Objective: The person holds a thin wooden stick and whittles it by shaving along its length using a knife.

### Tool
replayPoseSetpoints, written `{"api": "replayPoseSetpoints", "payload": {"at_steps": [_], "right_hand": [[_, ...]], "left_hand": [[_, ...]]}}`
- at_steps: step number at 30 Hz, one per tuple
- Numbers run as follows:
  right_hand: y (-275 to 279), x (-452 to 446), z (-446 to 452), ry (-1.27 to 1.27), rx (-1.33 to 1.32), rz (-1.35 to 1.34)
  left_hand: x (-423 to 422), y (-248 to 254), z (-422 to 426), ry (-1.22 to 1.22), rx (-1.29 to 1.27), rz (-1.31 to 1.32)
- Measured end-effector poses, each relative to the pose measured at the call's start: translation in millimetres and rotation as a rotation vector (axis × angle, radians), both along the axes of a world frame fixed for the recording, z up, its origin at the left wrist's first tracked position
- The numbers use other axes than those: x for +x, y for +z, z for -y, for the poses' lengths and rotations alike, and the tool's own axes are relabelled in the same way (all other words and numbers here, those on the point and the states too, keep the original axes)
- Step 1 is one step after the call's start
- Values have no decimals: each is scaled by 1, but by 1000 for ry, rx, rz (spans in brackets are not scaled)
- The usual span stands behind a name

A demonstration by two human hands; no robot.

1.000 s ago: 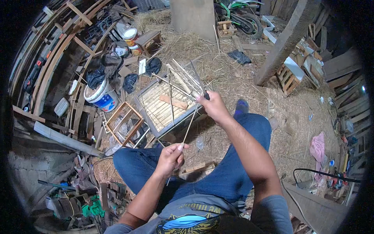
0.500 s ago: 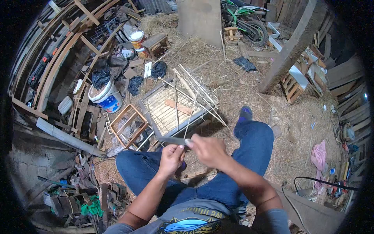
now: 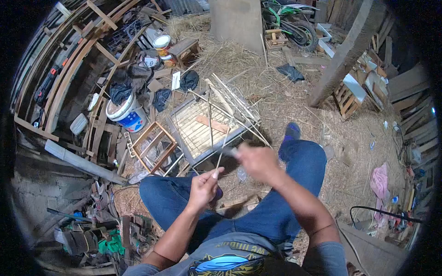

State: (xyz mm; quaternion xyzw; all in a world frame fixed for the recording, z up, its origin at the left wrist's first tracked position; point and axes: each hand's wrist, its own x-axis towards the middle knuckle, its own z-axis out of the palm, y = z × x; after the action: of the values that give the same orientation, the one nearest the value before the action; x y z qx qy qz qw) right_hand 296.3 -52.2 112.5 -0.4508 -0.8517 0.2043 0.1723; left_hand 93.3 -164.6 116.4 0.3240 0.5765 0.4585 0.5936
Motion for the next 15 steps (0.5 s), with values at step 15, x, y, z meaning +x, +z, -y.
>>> {"api": "replayPoseSetpoints", "payload": {"at_steps": [15], "right_hand": [[30,-15,19,189,47,29]], "left_hand": [[-5,-3,1,-53,40,1]]}}
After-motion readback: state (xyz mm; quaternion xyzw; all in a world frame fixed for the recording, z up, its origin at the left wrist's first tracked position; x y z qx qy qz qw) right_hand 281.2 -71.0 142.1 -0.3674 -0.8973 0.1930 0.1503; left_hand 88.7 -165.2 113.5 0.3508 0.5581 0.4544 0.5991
